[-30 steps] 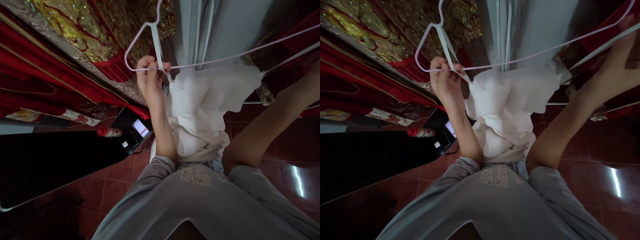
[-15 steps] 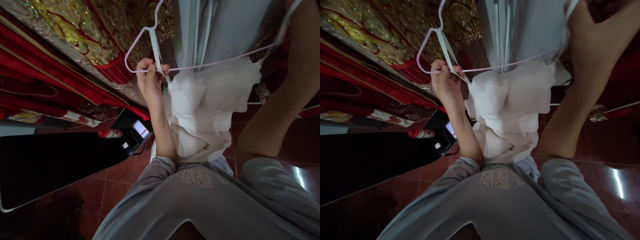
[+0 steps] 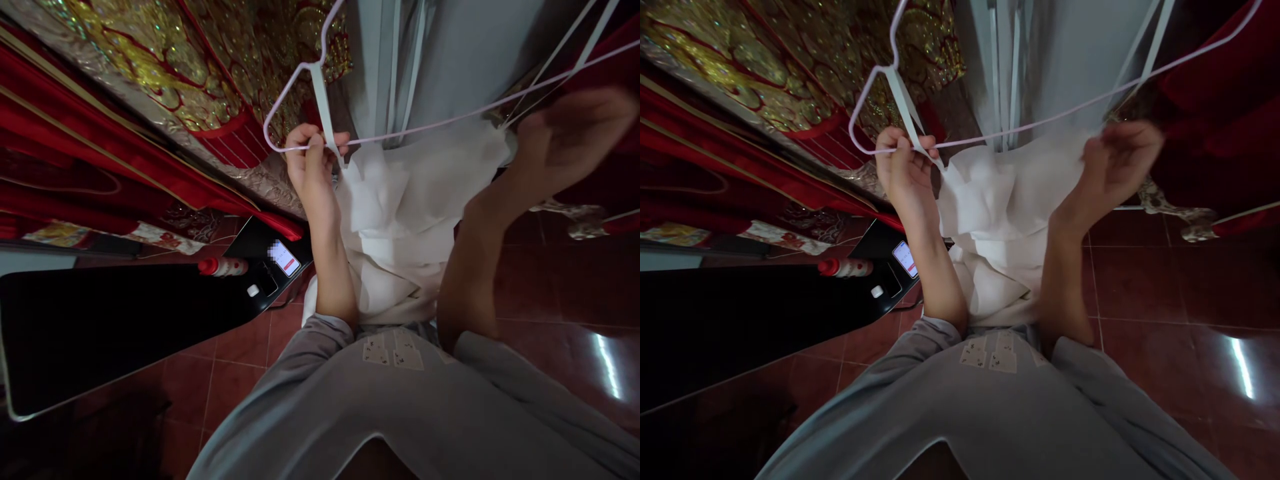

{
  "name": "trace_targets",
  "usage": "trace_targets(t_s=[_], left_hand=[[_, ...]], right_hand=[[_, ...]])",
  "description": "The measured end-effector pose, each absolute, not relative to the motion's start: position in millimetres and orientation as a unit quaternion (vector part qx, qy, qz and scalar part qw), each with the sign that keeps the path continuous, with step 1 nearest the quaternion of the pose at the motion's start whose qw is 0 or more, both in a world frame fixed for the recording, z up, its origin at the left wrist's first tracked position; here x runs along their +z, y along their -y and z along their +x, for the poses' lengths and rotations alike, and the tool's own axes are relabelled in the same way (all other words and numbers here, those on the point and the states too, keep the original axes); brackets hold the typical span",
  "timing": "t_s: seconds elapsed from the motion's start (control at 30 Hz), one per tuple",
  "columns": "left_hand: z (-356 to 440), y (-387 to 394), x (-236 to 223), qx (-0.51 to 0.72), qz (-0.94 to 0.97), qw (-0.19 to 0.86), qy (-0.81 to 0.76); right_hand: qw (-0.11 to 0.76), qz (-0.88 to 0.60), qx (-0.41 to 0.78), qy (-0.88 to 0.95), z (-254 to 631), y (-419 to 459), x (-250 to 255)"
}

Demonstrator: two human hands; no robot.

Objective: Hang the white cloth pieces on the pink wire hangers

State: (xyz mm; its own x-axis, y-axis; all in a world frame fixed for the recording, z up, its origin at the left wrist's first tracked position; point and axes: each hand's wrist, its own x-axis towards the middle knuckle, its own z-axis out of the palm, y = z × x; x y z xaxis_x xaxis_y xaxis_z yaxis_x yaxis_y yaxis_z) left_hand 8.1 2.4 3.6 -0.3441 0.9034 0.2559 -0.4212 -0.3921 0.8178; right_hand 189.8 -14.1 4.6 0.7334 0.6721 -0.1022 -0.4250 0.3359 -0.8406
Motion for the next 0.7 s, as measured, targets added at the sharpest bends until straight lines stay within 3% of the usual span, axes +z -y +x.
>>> trace_targets(t_s=[0.07, 0.27, 0.43, 0.7], left_hand=[[9.3, -1.6, 3.0, 0.752, 0.371, 0.445, -0.314], [12.4, 1.8, 5.4, 0.749, 0.360, 0.442, -0.337], [13.1, 4.4, 4.1, 0.744, 0.360, 0.448, -0.341], [6.4, 12.3, -2.2, 0.721, 0.433, 0.409, -0.354]], right_hand=[[0.819, -0.429, 0.310, 0.221, 175.8, 21.0, -13.5], [0.717, -0.297, 0.523, 0.353, 159.6, 21.5, -10.1], [0.698, -0.140, 0.630, 0.309, 160.3, 21.1, -7.7], [0.692, -0.232, 0.612, 0.304, 156.4, 18.3, -8.8]])
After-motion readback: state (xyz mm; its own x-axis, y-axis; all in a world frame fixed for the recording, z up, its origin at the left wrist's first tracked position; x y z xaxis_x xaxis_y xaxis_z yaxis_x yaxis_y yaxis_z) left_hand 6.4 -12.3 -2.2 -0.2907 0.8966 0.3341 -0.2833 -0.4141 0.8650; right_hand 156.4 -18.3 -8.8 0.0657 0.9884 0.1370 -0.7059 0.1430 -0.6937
